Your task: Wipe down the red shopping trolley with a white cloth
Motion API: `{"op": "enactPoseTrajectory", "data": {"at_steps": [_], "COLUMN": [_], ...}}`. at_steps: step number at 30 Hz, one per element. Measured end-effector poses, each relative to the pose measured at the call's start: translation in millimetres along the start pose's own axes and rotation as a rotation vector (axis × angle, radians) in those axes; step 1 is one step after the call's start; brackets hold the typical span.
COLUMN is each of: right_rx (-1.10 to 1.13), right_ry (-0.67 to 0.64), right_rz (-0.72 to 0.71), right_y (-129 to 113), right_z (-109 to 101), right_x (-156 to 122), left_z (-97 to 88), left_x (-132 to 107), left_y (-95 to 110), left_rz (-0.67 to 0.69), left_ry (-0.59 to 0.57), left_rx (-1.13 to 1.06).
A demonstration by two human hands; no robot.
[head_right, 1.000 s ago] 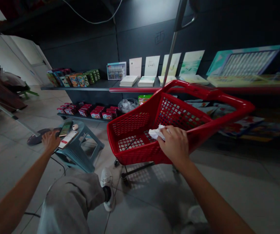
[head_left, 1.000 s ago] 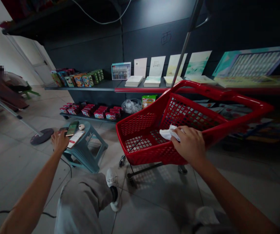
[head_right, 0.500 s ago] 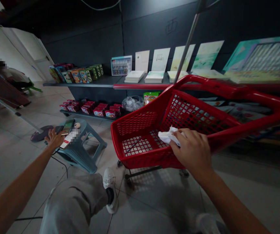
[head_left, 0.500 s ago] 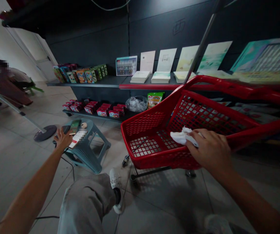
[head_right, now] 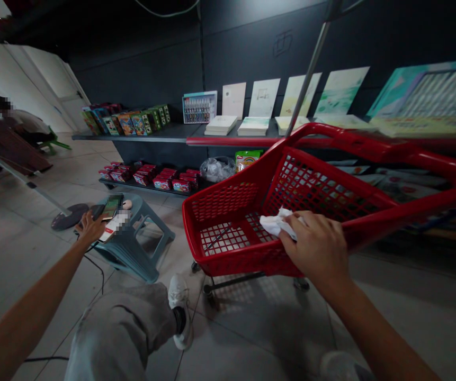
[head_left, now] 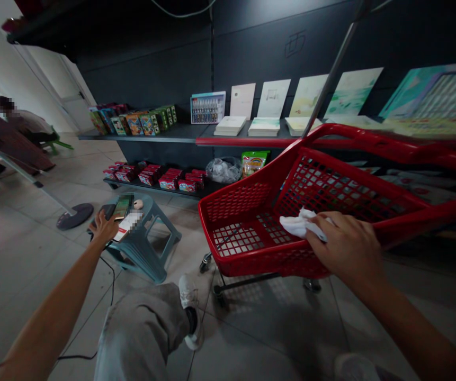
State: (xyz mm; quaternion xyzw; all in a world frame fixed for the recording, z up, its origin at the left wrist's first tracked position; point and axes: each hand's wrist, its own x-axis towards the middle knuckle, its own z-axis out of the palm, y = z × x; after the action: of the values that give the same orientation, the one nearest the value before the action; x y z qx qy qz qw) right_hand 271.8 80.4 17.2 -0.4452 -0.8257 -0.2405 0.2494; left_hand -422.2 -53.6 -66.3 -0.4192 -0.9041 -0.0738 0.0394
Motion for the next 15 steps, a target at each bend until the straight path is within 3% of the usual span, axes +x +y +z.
{"op": "enactPoseTrajectory", "data": {"at_steps": [15], "right_rx": [0.006], "right_ry": [-0.017], "right_rz": [0.011], "right_y": [-1], "right_z": [1], "right_x": [1], "left_z": [13.8], "left_x": [7], "left_y": [-7], "left_rz": [0.005], "left_ry": [0.032], "left_rx": [-0.034]}}
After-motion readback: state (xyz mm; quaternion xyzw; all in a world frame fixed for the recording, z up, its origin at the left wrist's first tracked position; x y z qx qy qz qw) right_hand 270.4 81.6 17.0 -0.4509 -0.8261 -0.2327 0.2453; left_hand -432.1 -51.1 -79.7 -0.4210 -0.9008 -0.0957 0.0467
